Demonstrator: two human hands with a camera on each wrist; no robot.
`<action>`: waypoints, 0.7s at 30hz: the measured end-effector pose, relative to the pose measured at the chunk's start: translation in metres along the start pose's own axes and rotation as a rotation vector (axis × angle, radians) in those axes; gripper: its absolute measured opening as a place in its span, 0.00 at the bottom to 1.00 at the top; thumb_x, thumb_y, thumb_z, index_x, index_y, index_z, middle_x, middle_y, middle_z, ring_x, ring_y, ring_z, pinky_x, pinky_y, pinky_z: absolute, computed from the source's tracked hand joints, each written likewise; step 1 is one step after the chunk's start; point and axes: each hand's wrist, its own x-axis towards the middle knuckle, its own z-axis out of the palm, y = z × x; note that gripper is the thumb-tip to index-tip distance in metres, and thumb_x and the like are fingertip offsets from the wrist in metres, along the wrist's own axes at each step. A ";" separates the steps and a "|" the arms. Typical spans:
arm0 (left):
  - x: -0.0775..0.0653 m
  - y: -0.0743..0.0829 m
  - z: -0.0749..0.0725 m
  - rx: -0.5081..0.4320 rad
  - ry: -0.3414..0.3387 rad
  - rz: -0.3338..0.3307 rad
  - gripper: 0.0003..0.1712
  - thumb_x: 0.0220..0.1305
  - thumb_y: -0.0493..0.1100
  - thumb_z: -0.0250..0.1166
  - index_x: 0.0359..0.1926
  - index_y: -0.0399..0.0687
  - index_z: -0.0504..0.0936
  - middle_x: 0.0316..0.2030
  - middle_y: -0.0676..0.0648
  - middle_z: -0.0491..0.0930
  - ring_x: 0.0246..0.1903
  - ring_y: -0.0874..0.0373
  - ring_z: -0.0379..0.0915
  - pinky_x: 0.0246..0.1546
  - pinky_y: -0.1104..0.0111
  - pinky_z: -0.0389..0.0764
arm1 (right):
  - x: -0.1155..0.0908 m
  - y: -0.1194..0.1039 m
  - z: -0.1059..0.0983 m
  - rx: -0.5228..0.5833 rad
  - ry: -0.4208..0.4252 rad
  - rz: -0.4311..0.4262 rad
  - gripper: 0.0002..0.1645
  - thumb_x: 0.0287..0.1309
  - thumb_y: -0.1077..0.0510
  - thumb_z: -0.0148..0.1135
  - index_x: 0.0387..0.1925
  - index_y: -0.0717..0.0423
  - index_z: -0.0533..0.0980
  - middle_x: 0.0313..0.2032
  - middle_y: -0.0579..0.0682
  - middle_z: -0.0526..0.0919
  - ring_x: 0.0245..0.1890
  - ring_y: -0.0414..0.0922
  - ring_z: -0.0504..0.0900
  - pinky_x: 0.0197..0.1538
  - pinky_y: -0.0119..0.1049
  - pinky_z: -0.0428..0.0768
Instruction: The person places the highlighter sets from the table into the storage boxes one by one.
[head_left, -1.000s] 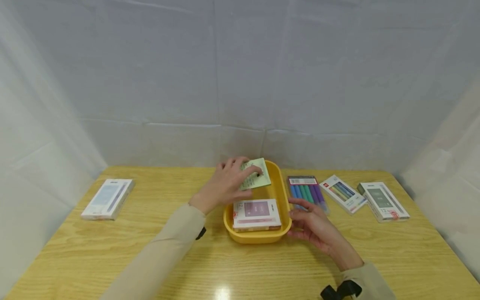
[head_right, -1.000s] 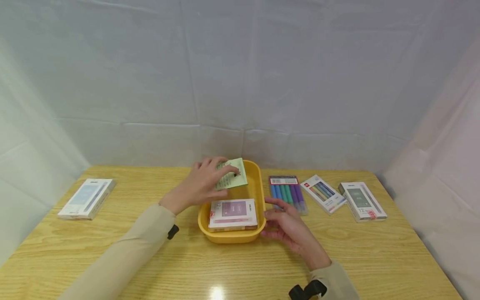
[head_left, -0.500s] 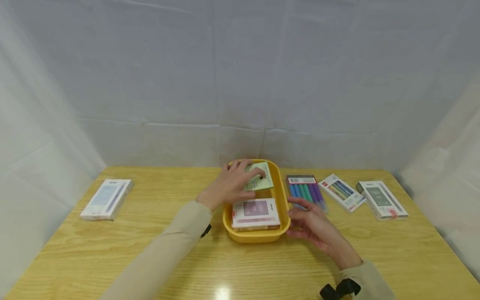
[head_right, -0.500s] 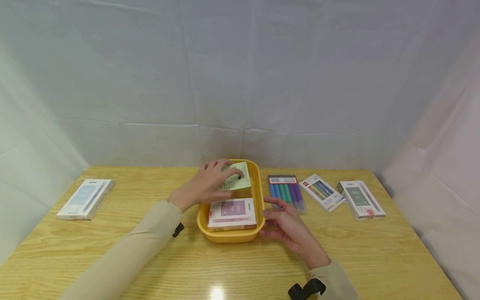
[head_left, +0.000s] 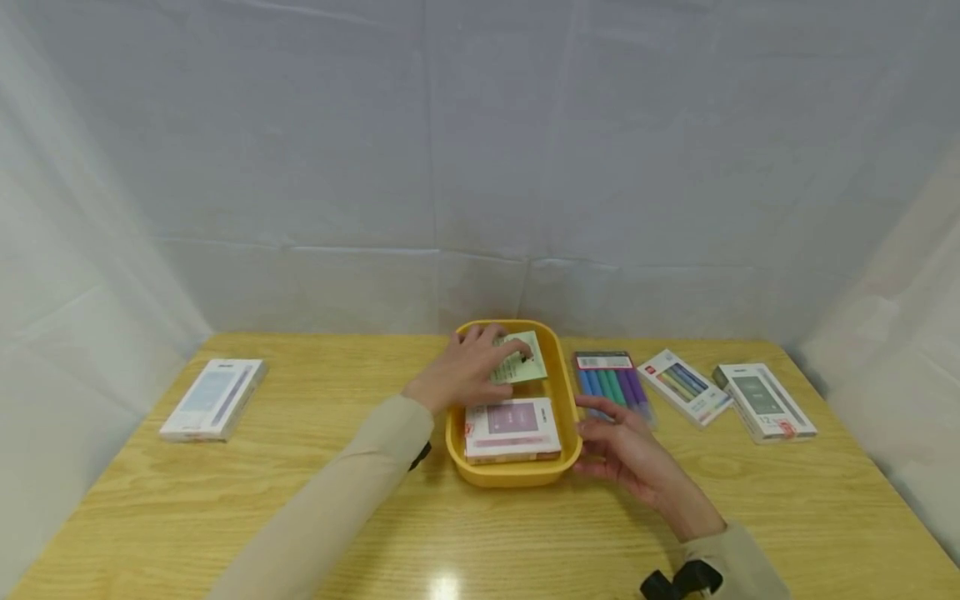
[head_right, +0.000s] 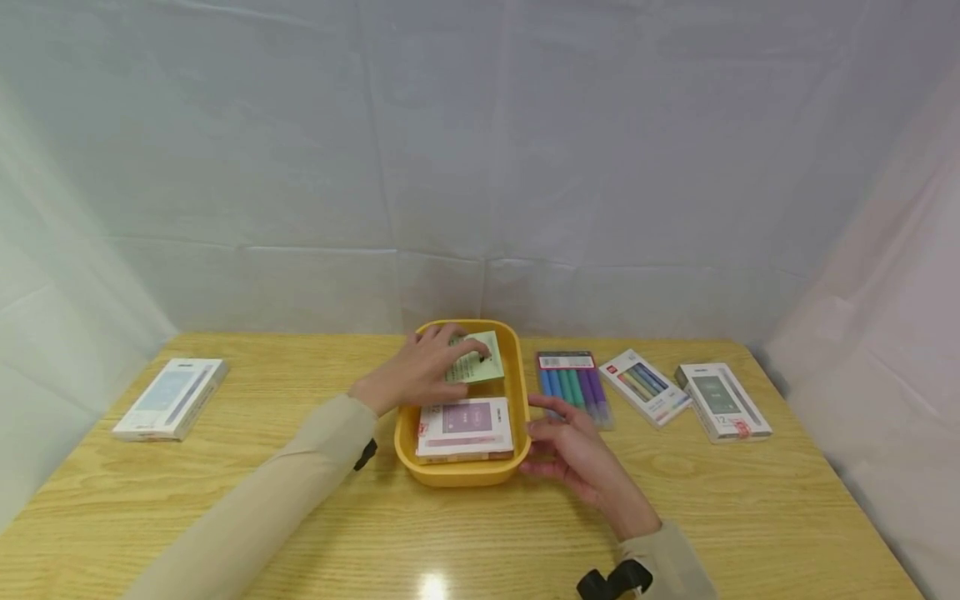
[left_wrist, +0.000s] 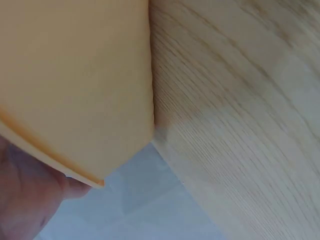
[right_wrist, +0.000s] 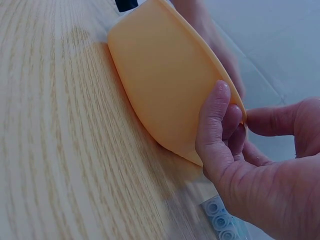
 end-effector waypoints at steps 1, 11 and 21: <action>0.001 0.000 0.000 0.002 -0.005 -0.004 0.31 0.67 0.53 0.66 0.70 0.69 0.70 0.74 0.41 0.62 0.72 0.38 0.59 0.68 0.35 0.61 | 0.000 0.000 0.000 0.001 0.000 0.000 0.37 0.70 0.63 0.54 0.75 0.60 0.53 0.39 0.46 0.85 0.38 0.42 0.87 0.41 0.36 0.88; 0.007 0.000 0.002 0.044 -0.055 -0.015 0.28 0.68 0.58 0.65 0.68 0.69 0.72 0.69 0.41 0.68 0.68 0.41 0.62 0.66 0.36 0.63 | 0.000 0.000 -0.001 -0.003 -0.008 -0.005 0.37 0.70 0.63 0.54 0.75 0.60 0.52 0.38 0.45 0.83 0.37 0.42 0.86 0.41 0.36 0.88; 0.013 0.001 0.007 0.086 -0.113 -0.035 0.27 0.68 0.61 0.63 0.66 0.69 0.74 0.66 0.41 0.69 0.66 0.43 0.62 0.65 0.40 0.62 | 0.000 0.001 0.000 -0.003 -0.008 -0.009 0.36 0.70 0.63 0.54 0.74 0.60 0.53 0.36 0.45 0.84 0.36 0.42 0.86 0.40 0.36 0.88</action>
